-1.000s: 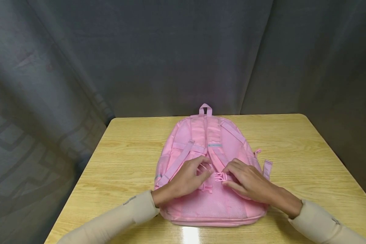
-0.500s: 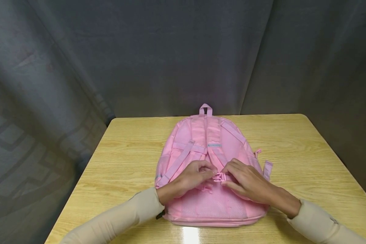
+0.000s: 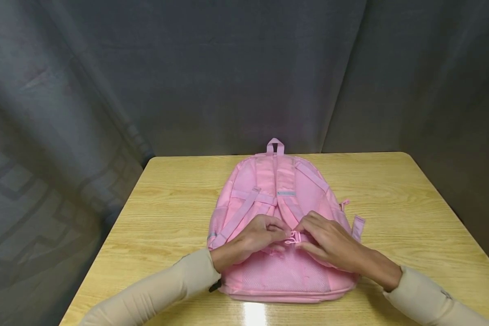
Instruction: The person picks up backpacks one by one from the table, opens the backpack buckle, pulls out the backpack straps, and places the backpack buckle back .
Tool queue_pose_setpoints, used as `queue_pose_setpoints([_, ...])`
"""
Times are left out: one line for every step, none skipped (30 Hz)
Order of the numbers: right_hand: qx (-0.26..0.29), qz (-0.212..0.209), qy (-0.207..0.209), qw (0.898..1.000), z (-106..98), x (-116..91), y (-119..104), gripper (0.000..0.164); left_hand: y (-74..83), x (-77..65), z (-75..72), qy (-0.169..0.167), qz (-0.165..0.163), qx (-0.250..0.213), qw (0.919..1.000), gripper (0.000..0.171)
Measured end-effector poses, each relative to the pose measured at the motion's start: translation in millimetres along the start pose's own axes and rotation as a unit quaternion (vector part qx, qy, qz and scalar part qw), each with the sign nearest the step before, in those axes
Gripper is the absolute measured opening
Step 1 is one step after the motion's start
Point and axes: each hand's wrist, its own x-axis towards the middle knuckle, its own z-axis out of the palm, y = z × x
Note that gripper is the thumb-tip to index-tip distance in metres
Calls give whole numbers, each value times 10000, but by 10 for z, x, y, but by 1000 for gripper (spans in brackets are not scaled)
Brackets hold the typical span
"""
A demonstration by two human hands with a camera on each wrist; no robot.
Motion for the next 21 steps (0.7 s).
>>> queue_pose_setpoints([9,-14,-4,10000,-3,2,1,20,2,2,1,-2,-19,21,10000,10])
queue_pose_setpoints([15,-20,-9,10000,-7,4,0,19,5,4,2,-17,-28,17,10000,9])
queue_pose_setpoints([26,-25,-16,10000,-10,5,1,19,6,8,2,-32,-41,6,10000,8])
queue_pose_setpoints([34,-31,-15,10000,-12,6,2,19,9,10,3,-66,-40,-12,10000,9])
queue_pose_setpoints([42,-38,-10,10000,-15,8,2,19,11,11,3,-100,-39,-33,9999,8])
queue_pose_setpoints([48,-43,-7,10000,-18,10,2,19,14,12,3,-141,-38,-48,9999,9])
queue_pose_setpoints([45,-47,5,10000,-20,11,2,19,17,13,3,-177,-29,-44,9998,9])
queue_pose_setpoints([44,-47,12,10000,-22,11,1,19,20,13,2,-204,-26,-28,9998,9])
queue_pose_setpoints([45,-54,19,10000,-24,13,1,19,22,12,2,-220,-27,2,9998,10])
queue_pose_setpoints([41,-60,24,10000,-27,14,1,19,24,10,2,-230,-28,25,9997,10])
queue_pose_setpoints([34,-65,27,10000,-30,15,1,20,26,9,2,-231,-38,51,9997,10])
queue_pose_setpoints([23,-62,25,10000,-33,15,2,20,27,8,3,-229,-53,54,9997,10])
queue_pose_setpoints([3,-67,26,10000,-38,14,3,21,29,6,4,-217,-68,77,9997,10])
queue_pose_setpoints([-14,-72,25,10000,-43,13,5,22,30,4,6,-206,-85,80,9997,10])
queue_pose_setpoints([-37,-69,23,10000,-48,11,8,23,31,3,8,-194,-97,81,9997,10])
queue_pose_setpoints([-74,-60,18,10000,-54,9,10,24,31,2,9,-179,-110,80,9997,10])
queue_pose_setpoints([-106,-48,13,9999,-61,5,12,25,31,1,11,-168,-120,69,9998,10])
queue_pose_setpoints([-137,-27,-4,9999,-67,1,14,25,31,1,13,-166,-123,49,9998,10])
queue_pose_setpoints([-169,-6,-27,9999,-73,-3,16,25,29,1,15,-162,-124,42,9998,10])
queue_pose_setpoints([-200,22,-65,9998,-77,-8,17,24,27,1,17,-161,-129,21,9998,10])
queue_pose_setpoints([-232,60,-115,9996,-80,-10,19,23,25,0,18,-163,-134,20,9998,10])
